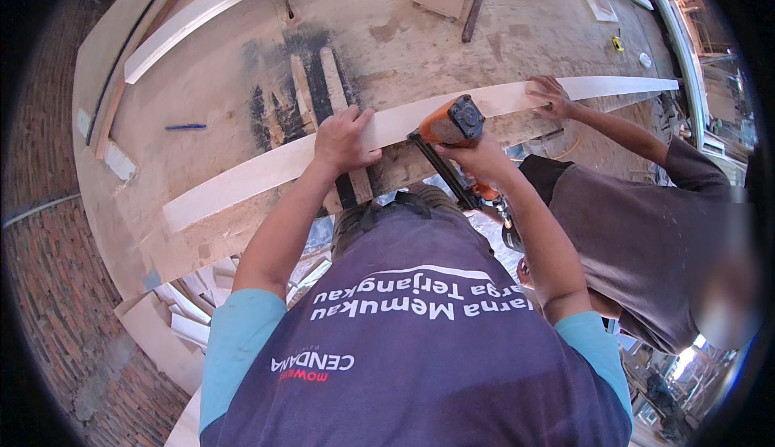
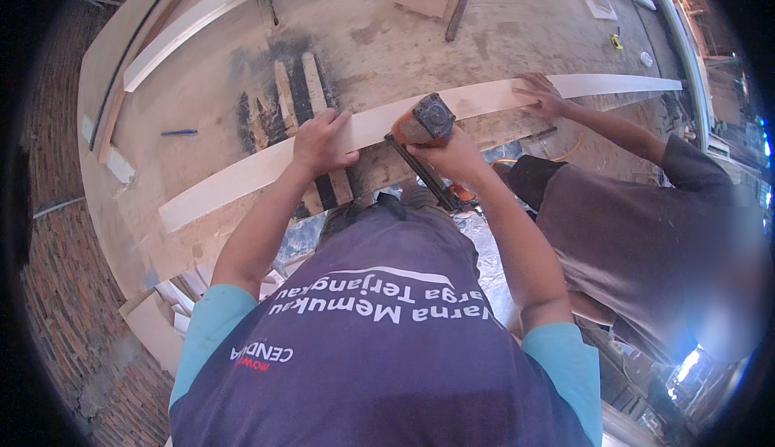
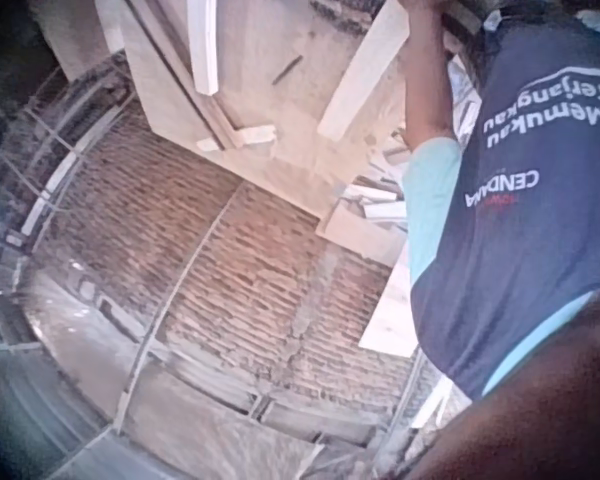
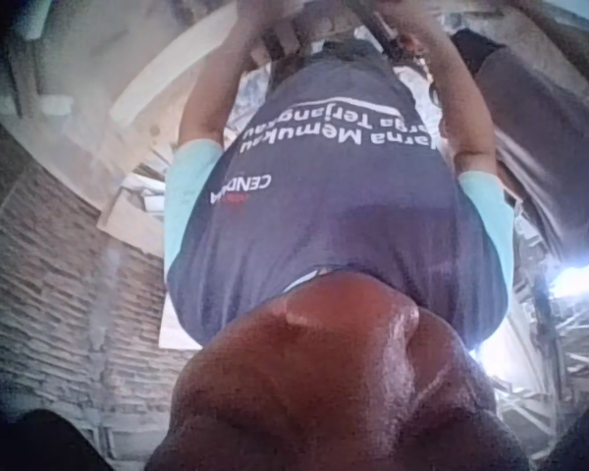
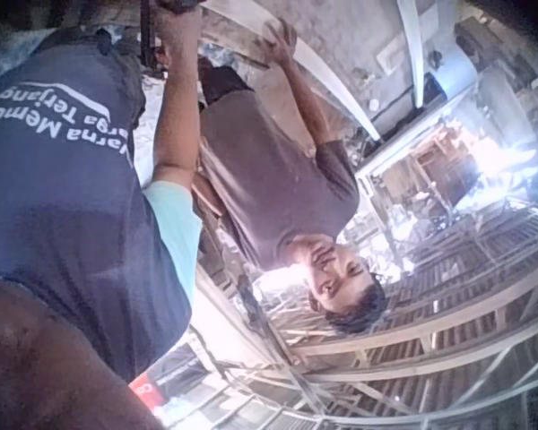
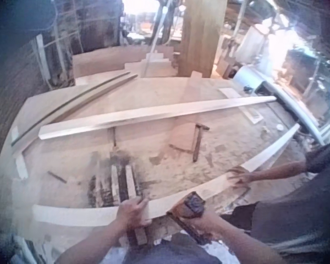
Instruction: The person uses a pneumatic nail gun to fasten a long, thin wooden strip onto a larger wooden board. They repeatedly position the strip and drive nails along its length, then briefly walk around the workshop before returning to the task.
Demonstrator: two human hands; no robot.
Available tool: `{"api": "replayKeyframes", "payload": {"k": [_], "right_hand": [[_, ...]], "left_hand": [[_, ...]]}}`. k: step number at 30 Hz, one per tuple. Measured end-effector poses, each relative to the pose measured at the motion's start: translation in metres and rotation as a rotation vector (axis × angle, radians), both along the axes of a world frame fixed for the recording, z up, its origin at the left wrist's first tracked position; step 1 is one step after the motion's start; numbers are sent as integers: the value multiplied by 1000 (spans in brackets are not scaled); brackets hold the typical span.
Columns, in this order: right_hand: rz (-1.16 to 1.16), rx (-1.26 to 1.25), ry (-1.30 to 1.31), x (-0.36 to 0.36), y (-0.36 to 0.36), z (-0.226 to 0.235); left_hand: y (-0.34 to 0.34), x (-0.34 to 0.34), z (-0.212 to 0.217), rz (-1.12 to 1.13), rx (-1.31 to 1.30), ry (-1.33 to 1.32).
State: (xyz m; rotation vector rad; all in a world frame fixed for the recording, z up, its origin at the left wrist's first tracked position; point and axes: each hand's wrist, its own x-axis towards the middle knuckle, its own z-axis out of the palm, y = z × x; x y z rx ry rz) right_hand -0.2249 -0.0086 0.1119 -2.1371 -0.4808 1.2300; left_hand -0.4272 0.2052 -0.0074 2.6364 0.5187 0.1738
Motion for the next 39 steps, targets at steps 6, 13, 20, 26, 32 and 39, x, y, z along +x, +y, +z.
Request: {"api": "replayKeyframes", "payload": {"k": [6, 13, 20, 26, 32, 39], "right_hand": [[87, 61, -83, -4, 3, -2], [179, 110, -196, -3, 4, -10], [270, 34, -338, -14, 9, -15], [414, -179, -360, -19, 28, 10], [309, -6, -352, -24, 19, 11], [211, 70, -354, -35, 4, 5]], "left_hand": [[-1, 1, 7, 4, 11, 40], [0, 2, 2, -4, 21, 4], [-1, 2, 0, -8, 50, -25], [-1, 1, 3, -25, -12, 96], [18, -52, 25, 76, 138, -109], [67, -178, -1, 156, 126, 139]]}}
